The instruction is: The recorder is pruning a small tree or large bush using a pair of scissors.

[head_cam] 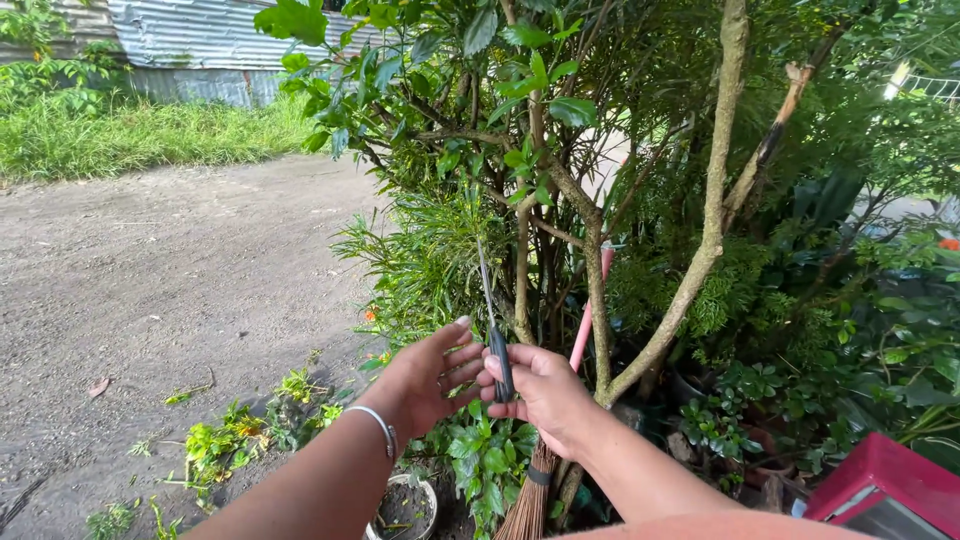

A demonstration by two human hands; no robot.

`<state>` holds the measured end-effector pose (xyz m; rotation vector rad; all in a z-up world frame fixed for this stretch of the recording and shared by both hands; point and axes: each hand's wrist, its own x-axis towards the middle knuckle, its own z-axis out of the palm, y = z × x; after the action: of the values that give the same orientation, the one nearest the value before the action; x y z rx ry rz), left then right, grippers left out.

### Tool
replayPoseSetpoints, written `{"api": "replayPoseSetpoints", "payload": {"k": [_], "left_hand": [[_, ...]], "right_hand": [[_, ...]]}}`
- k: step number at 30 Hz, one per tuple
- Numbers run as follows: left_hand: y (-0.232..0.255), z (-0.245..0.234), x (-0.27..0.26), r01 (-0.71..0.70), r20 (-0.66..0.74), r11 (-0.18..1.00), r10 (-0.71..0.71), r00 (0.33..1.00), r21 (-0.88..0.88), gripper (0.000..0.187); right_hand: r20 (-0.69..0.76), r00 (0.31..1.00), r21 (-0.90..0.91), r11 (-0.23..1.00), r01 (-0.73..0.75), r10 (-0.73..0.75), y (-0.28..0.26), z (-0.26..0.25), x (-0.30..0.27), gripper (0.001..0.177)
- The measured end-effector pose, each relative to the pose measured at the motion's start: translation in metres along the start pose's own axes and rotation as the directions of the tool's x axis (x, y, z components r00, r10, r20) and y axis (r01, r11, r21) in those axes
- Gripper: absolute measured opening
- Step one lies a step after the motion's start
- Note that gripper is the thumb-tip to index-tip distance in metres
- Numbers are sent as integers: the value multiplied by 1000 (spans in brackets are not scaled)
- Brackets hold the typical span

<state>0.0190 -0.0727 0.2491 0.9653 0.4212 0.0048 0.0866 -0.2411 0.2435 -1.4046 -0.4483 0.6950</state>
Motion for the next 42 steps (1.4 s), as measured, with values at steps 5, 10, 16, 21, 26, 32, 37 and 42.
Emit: {"api": "replayPoseSetpoints", "payload": {"k": [5,10,16,21,26,32,37,42], "left_hand": [[10,-16,9,-18,-199,995,-3,980,-101,21],[12,-24,23,-81,-245,981,36,969,-175,14],[15,-28,32,-183,-255,964,131,958,-193,11],[18,-18,28,-156,-300,951,72,951,-267,26],[16,-11,33,-140,-345,940,25,938,-312,24],[16,-4,41,-141,-350,942,27,936,-304,14],[12,-9,50,-145,-341,935,27,940,-324,12],[7,-9,54,-154,-339,932,35,940,-329,12]], "right_hand": [[-5,1000,-16,1000,22,-22,-9,3,8,23],[-20,1000,-58,998,22,-23,-10,-3,16,16],[-93,995,-187,982,-39,22,2,-12,22,26],[-56,994,-212,971,-108,98,-7,-18,20,32],[-70,995,-371,927,43,-74,-7,-32,31,37],[-132,934,-611,769,187,-332,-17,-55,66,31],[-184,947,-524,841,133,-264,-16,-57,73,29],[-136,970,-422,898,127,-201,-5,-66,72,22]]}}
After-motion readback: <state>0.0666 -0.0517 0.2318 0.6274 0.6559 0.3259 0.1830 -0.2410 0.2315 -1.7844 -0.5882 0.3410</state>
